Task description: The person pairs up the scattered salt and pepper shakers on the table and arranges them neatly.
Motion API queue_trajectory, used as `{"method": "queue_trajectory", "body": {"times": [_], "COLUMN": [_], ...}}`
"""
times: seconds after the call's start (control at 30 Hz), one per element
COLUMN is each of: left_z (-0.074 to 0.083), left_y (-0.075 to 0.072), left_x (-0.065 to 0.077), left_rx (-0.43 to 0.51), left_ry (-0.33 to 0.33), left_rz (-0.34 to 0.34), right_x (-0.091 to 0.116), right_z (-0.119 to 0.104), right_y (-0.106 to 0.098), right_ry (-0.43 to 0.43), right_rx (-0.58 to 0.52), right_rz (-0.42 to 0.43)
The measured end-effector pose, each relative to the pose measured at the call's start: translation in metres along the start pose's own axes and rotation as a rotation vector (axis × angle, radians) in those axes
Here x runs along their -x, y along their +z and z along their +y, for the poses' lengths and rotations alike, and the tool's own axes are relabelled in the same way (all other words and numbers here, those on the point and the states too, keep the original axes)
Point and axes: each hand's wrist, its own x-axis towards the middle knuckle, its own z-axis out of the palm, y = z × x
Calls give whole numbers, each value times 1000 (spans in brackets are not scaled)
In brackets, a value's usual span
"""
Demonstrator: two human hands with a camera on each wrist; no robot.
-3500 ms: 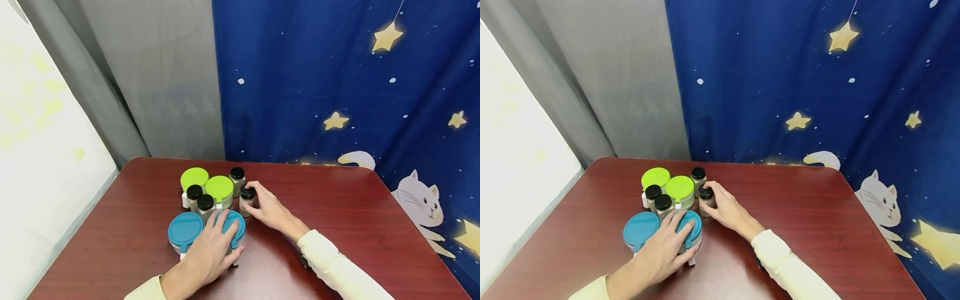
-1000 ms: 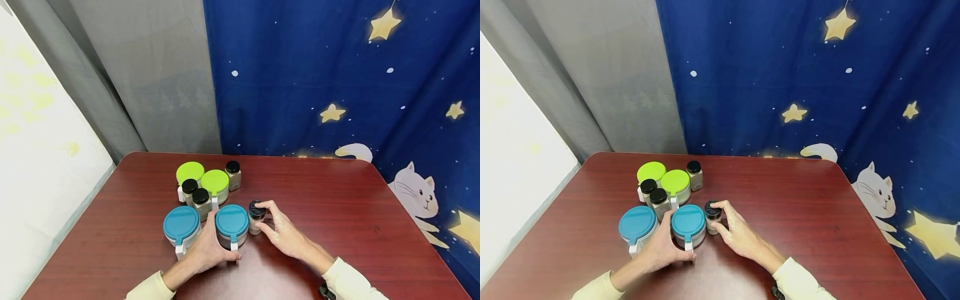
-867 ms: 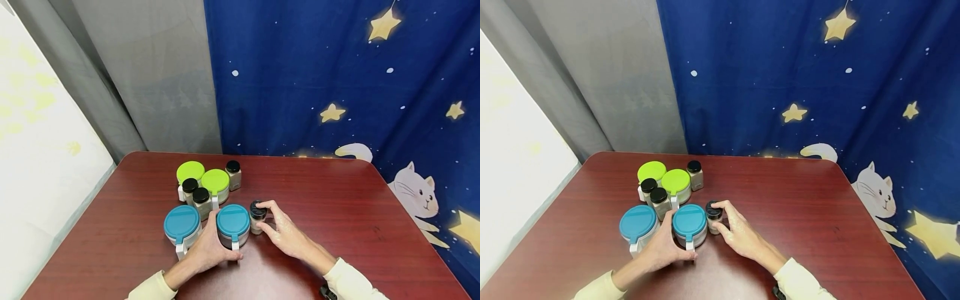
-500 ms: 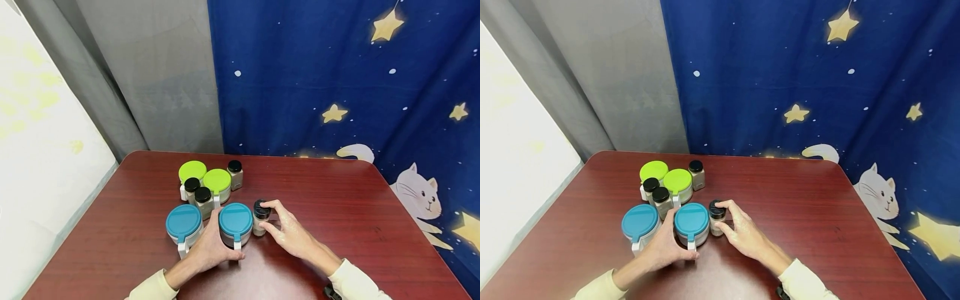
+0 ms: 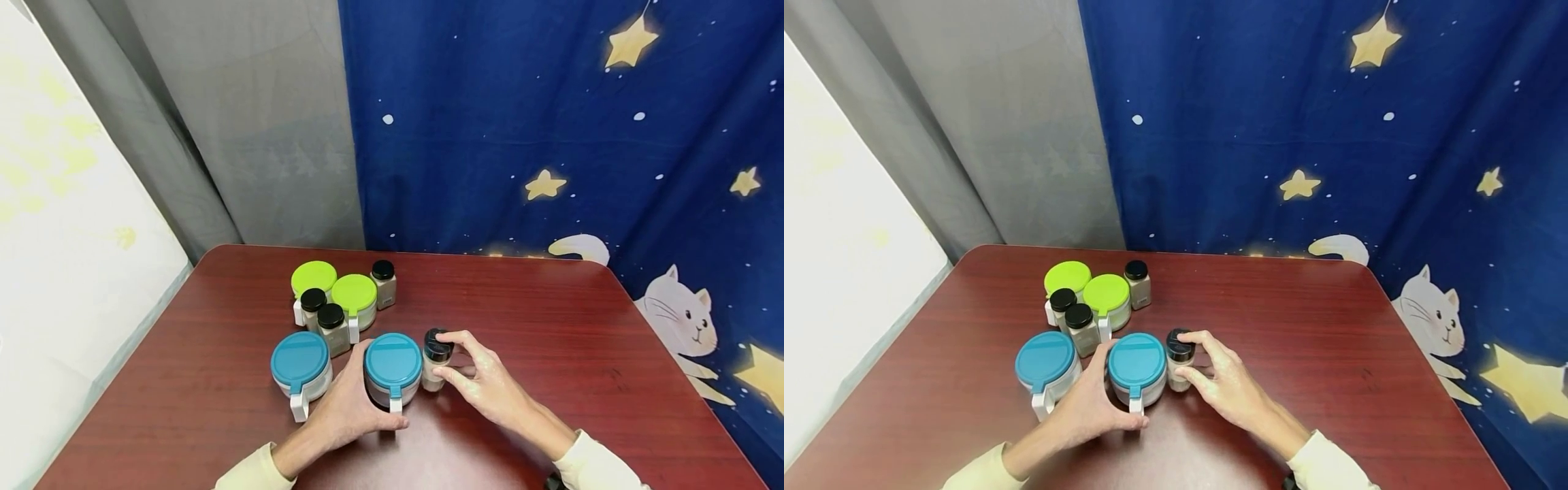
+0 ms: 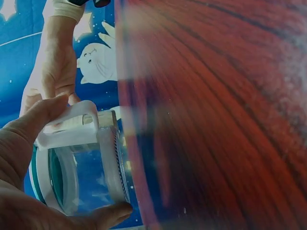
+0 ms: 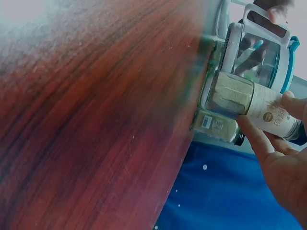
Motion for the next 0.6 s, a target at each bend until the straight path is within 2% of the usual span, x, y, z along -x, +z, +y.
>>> {"method": "queue_trajectory", "body": {"times": [0.23,0.37,0.6], "left_z": [5,9,9], "left_y": [4,4,2], "left_x": [-4,-5,-5], "left_rx": [-20,-27,-29], "left_ry": [38,52,46], "left_rz": [0,8,6], "right_x": [6,7,9], "right_z": [-3,-6,-1], "right_y": [-15,-32,-67], "right_ry": [-35,-69,-72], "right_rx": [10,48,153], "right_rz": [21,63,164]}}
